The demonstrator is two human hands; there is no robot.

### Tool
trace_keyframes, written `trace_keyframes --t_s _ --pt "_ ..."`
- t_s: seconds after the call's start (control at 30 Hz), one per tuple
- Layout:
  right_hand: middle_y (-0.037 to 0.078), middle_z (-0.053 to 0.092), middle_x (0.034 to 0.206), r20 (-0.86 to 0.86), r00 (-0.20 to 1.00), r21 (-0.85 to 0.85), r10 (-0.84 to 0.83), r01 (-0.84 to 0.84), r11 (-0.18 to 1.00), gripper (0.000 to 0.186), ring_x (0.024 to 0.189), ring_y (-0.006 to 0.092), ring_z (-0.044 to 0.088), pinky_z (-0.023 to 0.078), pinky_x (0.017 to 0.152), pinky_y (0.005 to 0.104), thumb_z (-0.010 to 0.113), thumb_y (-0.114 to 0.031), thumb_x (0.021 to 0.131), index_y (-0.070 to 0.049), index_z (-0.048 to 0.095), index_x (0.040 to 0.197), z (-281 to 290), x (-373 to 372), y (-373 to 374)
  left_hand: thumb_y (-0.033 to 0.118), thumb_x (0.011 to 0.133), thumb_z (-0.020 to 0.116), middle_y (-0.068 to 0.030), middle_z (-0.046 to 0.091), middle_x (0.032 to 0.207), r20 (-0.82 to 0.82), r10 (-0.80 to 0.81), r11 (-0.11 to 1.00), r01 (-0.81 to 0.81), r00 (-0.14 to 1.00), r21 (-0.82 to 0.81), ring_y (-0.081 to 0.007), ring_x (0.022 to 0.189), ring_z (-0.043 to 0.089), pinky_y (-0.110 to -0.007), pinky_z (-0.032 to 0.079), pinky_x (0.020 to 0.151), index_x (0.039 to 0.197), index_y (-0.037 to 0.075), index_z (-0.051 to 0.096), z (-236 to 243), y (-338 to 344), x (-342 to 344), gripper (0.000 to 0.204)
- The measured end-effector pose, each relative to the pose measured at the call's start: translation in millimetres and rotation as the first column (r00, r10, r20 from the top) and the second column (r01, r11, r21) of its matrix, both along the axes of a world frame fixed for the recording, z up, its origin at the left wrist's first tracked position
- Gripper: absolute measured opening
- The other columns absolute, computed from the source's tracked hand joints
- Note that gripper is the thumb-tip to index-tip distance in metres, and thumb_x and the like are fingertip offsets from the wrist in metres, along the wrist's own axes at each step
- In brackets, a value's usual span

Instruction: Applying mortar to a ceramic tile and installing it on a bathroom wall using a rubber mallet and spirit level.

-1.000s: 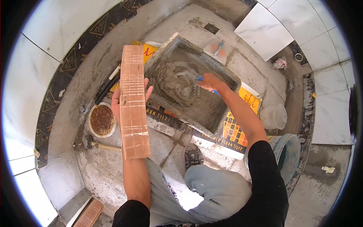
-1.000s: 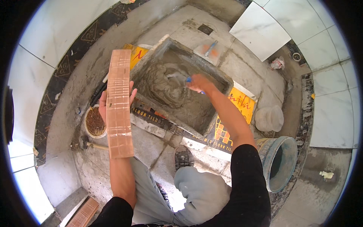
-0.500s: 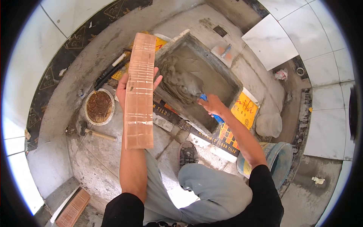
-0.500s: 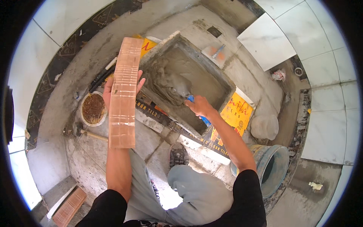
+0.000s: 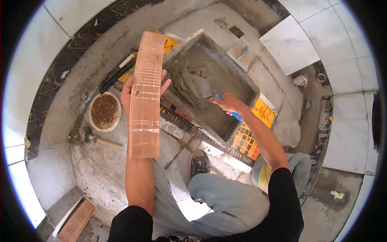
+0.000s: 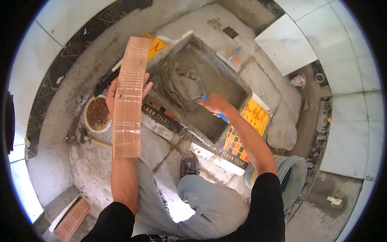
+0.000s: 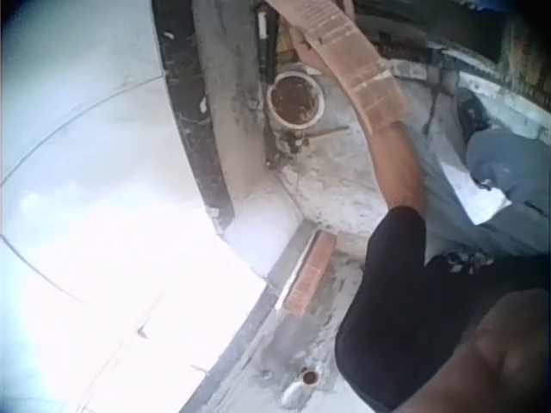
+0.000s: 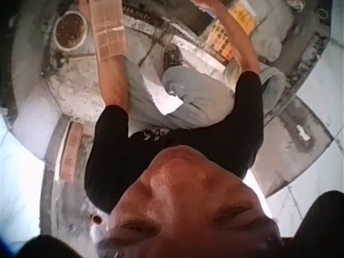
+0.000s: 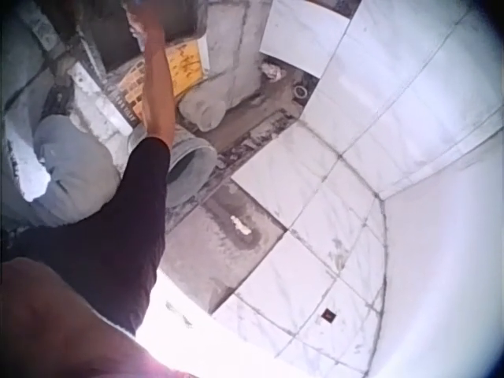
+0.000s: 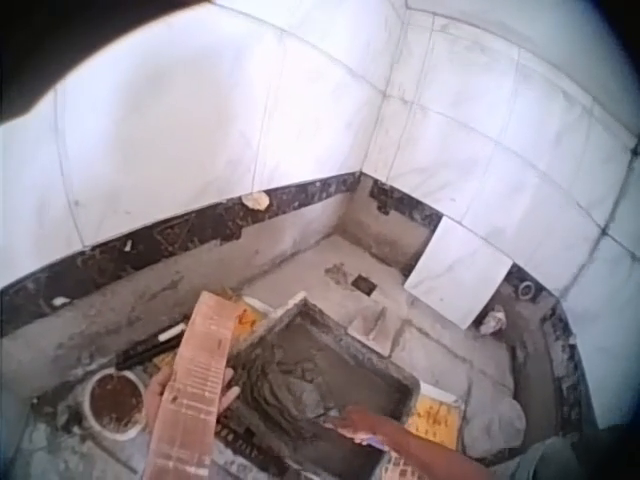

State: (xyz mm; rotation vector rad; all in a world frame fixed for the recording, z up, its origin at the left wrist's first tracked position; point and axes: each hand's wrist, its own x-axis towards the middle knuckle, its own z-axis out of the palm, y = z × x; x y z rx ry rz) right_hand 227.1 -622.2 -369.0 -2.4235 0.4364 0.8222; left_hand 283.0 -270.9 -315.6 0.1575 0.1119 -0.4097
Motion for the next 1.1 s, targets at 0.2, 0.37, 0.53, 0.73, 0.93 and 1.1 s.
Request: trace_keyframes --t_s 0.2,0.37,0.53,0.73,0.93,1.1 --pt "0.024 0.071 0.082 -0.016 0.994 -0.218 0.108 -0.109 0.97 0.062 0.071 0.0377 0.073 0.058 0.067 0.0479 0.062 -0.058 0.092 0.003 0.069 0.097 -0.4 13.9 -46.3 0.031 0.103 0.041 -0.0248 0.045 0.151 0.022 -0.051 0.996 0.053 0.998 -0.078 -0.0472 0.142 0.038 -0.066 0.021 0.12 0.15 -0.004 0.039 -2.3 -1.5 0.6 0.059" --pt "0.027 0.071 0.103 0.263 0.947 -0.527 0.183 -0.017 0.85 0.055 0.098 0.0426 0.07 0.057 0.081 0.0515 0.061 -0.054 0.093 -0.002 0.069 0.109 -21.4 14.6 -54.3 0.032 0.103 0.041 -0.0253 0.042 0.153 0.029 -0.068 0.985 0.072 0.997 -0.155 -0.0477 0.143 0.036 -0.065 0.023 0.119 0.148 -0.005 0.041 -2.6 -19.2 -0.8 0.058" --pt "0.026 0.071 0.098 0.264 0.927 -0.476 0.267 -0.116 0.872 0.054 0.092 0.0426 0.071 0.058 0.079 0.0505 0.06 -0.053 0.094 -0.001 0.069 0.109 -29.2 -10.6 -41.2 0.03 0.105 0.039 -0.0241 0.049 0.147 0.046 -0.019 0.999 0.021 0.999 -0.035 -0.0463 0.137 0.045 -0.065 0.032 0.116 0.146 -0.004 0.045 3.4 -9.0 -2.9 0.054" --pt "0.021 0.067 0.07 0.067 0.961 -0.112 -0.268 0.274 0.955 0.053 0.062 0.0335 0.07 0.058 0.058 0.0468 0.061 -0.053 0.094 -0.001 0.07 0.093 -11.3 -40.3 -51.5 0.025 0.108 0.036 -0.029 0.047 0.147 0.067 0.05 0.998 -0.053 0.996 0.033 -0.0483 0.137 0.045 -0.065 0.036 0.113 0.143 -0.009 0.045 15.9 -4.5 -8.1 0.049" --pt "0.006 0.054 0.06 -0.096 0.918 0.257 -0.385 0.396 0.881 0.051 0.046 0.0175 0.053 0.045 0.042 0.0364 0.063 -0.052 0.094 -0.004 0.058 0.078 -17.9 -9.0 0.6 0.029 0.107 0.035 -0.0296 0.047 0.147 0.13 0.045 0.977 -0.07 0.991 0.201 -0.0458 0.137 0.046 -0.061 0.039 0.113 0.146 -0.01 0.041 12.2 -25.2 -9.3 0.055" --pt "-0.001 0.046 0.061 -0.367 0.821 0.46 -0.438 0.569 0.682 0.048 0.044 0.0113 0.042 0.037 0.039 0.0305 0.059 -0.055 0.095 -0.011 0.051 0.079 -28.8 2.1 -5.8 0.036 0.107 0.028 -0.0294 0.044 0.149 0.108 -0.028 0.996 0.018 0.994 0.088 -0.0441 0.135 0.048 -0.055 0.041 0.113 0.151 -0.007 0.033 8.0 -34.1 -9.5 0.063"
